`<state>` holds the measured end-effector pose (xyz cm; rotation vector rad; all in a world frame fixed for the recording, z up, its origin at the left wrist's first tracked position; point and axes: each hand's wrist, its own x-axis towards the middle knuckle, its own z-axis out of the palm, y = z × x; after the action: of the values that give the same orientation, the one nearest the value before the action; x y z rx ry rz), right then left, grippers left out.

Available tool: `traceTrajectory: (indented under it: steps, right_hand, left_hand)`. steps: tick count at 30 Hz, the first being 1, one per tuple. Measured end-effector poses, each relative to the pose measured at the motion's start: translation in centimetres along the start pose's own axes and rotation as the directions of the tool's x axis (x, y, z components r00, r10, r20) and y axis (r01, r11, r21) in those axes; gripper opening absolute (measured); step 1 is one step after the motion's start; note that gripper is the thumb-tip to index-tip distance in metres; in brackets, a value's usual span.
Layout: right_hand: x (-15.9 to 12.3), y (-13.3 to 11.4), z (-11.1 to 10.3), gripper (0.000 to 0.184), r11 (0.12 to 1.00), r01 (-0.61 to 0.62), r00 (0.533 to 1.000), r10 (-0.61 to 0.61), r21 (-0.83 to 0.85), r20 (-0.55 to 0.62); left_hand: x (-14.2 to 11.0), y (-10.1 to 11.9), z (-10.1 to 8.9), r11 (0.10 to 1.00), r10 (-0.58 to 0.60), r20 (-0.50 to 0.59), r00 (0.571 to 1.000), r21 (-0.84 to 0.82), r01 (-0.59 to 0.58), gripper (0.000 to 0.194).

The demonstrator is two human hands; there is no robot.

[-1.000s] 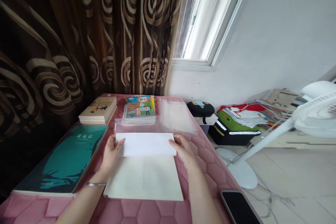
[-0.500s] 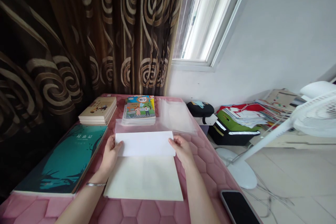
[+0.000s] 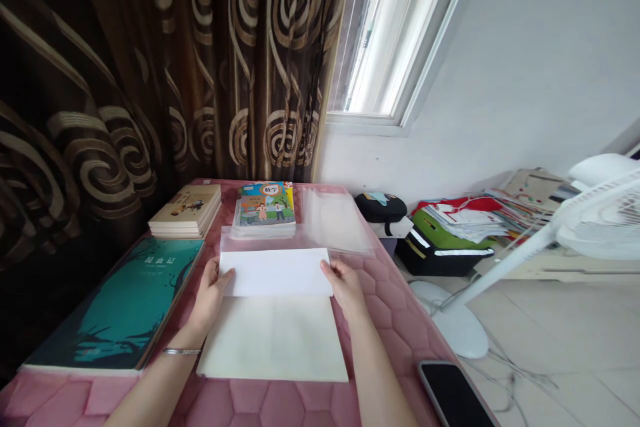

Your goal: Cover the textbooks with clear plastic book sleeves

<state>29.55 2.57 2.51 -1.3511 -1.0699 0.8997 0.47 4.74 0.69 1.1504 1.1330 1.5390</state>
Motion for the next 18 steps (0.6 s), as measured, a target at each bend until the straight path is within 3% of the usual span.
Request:
traceTrajectory:
  steps: [5, 12, 18]
  right_hand:
    - [0.0, -0.2, 0.2, 0.039, 1.000, 0.007, 1.000, -0.007, 0.030, 0.004]
    - [0.3, -0.4, 0.1, 0.045, 0.998, 0.030, 1.000, -0.030, -0.063, -0.004]
    - [-0.3, 0.9, 0.3, 0.049, 0.993, 0.077, 0.995, -0.083, -0.091, -0.063]
  left_hand:
    - [0.3, -0.2, 0.1, 1.000, 0.028, -0.023, 0.999, 0.002, -0.028, 0.031]
    - [0.5, -0.1, 0.3, 1.000, 0.022, -0.028, 0.999, -0.005, -0.022, 0.034]
    - [0.5, 0.0, 0.3, 1.000, 0.005, -0.011, 1.000, 0.024, -0.005, 0.034]
